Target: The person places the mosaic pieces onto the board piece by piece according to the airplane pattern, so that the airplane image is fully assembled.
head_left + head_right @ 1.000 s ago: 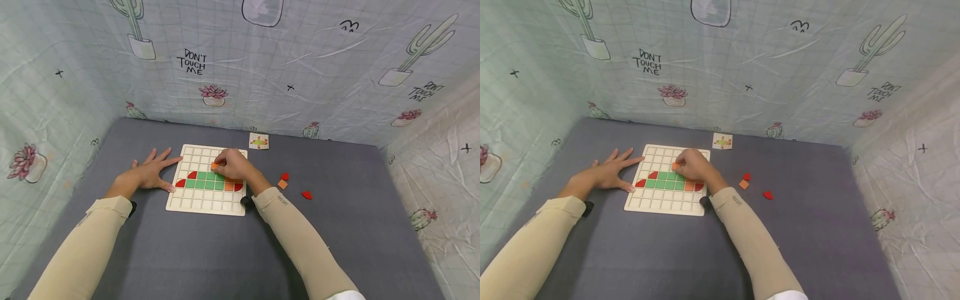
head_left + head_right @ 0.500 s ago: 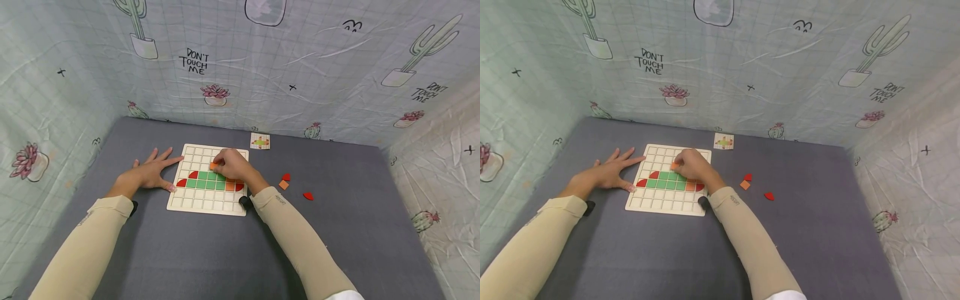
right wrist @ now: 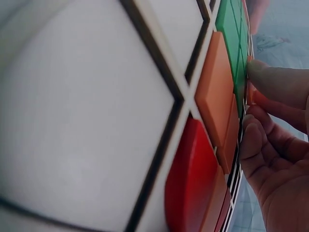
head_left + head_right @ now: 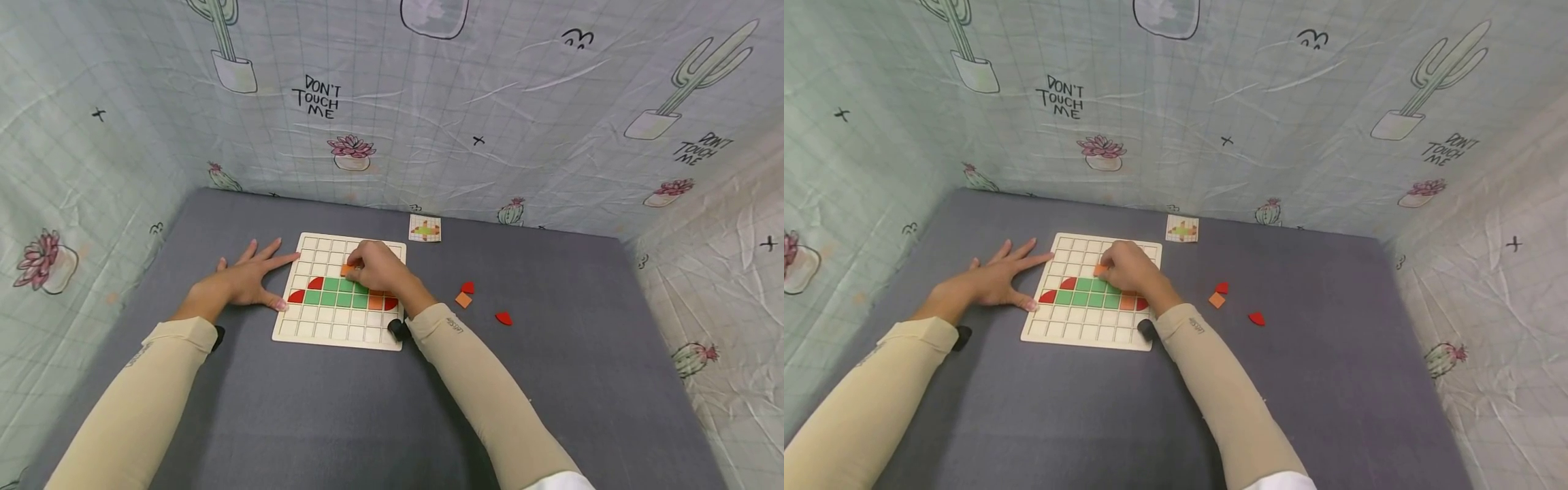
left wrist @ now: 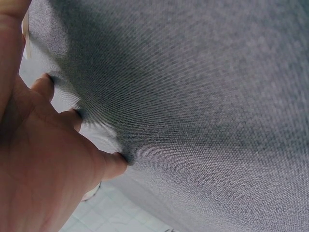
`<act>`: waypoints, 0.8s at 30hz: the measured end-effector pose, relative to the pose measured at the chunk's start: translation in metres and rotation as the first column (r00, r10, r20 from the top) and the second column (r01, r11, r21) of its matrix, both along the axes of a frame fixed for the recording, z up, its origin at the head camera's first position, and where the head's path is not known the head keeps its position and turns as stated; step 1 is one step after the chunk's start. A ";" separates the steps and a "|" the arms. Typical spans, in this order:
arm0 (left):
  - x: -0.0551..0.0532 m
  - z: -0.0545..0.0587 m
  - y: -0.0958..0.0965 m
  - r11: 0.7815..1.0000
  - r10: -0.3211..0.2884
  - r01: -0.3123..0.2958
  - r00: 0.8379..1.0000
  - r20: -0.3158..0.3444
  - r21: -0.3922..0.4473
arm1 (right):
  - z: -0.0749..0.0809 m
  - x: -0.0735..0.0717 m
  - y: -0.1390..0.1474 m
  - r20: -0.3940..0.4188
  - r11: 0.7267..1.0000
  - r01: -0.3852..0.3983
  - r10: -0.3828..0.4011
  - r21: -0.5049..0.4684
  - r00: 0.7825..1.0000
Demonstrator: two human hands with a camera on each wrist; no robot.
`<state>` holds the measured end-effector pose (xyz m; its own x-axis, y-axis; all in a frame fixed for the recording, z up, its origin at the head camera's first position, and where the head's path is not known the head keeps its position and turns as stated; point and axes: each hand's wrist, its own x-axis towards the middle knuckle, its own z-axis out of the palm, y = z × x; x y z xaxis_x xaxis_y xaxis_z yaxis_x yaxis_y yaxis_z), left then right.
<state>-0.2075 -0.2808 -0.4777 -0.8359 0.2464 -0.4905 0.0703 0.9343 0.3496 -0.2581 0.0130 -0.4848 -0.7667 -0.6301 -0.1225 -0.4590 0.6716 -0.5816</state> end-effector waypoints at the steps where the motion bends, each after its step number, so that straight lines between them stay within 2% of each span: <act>1: 0.000 0.000 0.000 1.000 -0.001 0.001 1.000 0.000 -0.001 | 0.000 0.000 0.000 0.000 1.000 0.002 -0.002 -0.001 1.000; 5: -0.001 -0.001 0.000 1.000 0.000 0.000 1.000 0.000 -0.002 | -0.002 -0.001 0.000 -0.002 1.000 0.010 -0.010 -0.016 1.000; 10: 0.000 0.001 0.000 1.000 0.002 -0.002 1.000 0.004 -0.006 | -0.003 -0.001 0.001 -0.041 0.999 -0.027 0.026 -0.019 0.999; 14: 0.002 0.004 0.000 1.000 0.002 -0.002 1.000 0.003 -0.012 | 0.000 -0.001 0.010 -0.016 0.997 -0.015 0.014 -0.077 1.000; 19: 0.001 0.002 0.001 1.000 0.001 -0.001 1.000 -0.001 -0.002 | 0.005 -0.006 0.045 0.018 0.980 0.057 -0.055 -0.192 0.998; 24: 0.001 0.001 0.002 1.000 0.005 -0.005 1.000 -0.001 0.003 | 0.009 -0.012 0.098 0.030 0.971 0.124 -0.120 -0.203 0.992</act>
